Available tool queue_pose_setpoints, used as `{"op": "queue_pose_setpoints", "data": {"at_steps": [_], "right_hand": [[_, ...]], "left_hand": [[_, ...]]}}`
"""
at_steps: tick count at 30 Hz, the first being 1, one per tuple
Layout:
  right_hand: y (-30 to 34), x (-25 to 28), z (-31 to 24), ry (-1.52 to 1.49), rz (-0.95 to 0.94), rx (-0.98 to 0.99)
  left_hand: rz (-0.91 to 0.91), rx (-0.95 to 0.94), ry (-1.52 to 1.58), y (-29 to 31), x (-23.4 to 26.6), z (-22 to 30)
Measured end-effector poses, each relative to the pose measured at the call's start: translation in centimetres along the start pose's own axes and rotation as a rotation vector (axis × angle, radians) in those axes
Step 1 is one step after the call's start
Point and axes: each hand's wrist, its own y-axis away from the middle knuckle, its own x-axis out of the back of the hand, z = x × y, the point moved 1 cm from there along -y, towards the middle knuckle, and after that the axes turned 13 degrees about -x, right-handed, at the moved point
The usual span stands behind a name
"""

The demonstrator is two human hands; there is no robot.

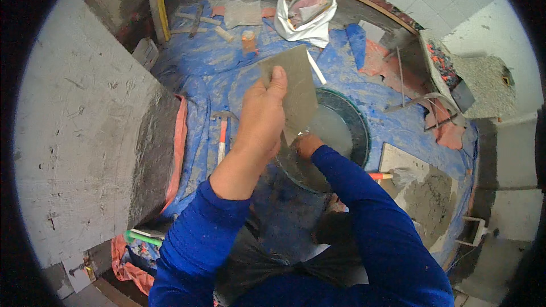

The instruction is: The person cleans a square ceramic tile by scrubbing it with a blue sponge in a bucket of water. They then rinse a trowel and a notched trowel in the same bucket. Finally, they place the cleaned tile on the floor next to a wall.

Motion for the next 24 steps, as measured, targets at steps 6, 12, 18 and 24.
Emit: {"op": "queue_pose_setpoints", "data": {"at_steps": [6, 12, 18, 24], "right_hand": [[3.4, 8.0, 5.8, -0.628, 0.195, -0.158], [5.5, 9.0, 7.1, -0.767, 0.382, -0.645], [7.5, 8.6, 7.6, -0.925, 0.142, -0.79], [6.9, 8.3, 8.2, -1.109, -0.021, -0.789]], "left_hand": [[-0.048, 0.062, 0.017, 1.0, -1.0, -0.3], [-0.161, 0.055, -0.173, 1.6, -1.3, -3.8], [-0.12, 0.2, -0.259, 1.5, 0.0, -8.6], [-0.359, 0.004, -1.12, -0.6, 0.7, -15.9]]}}
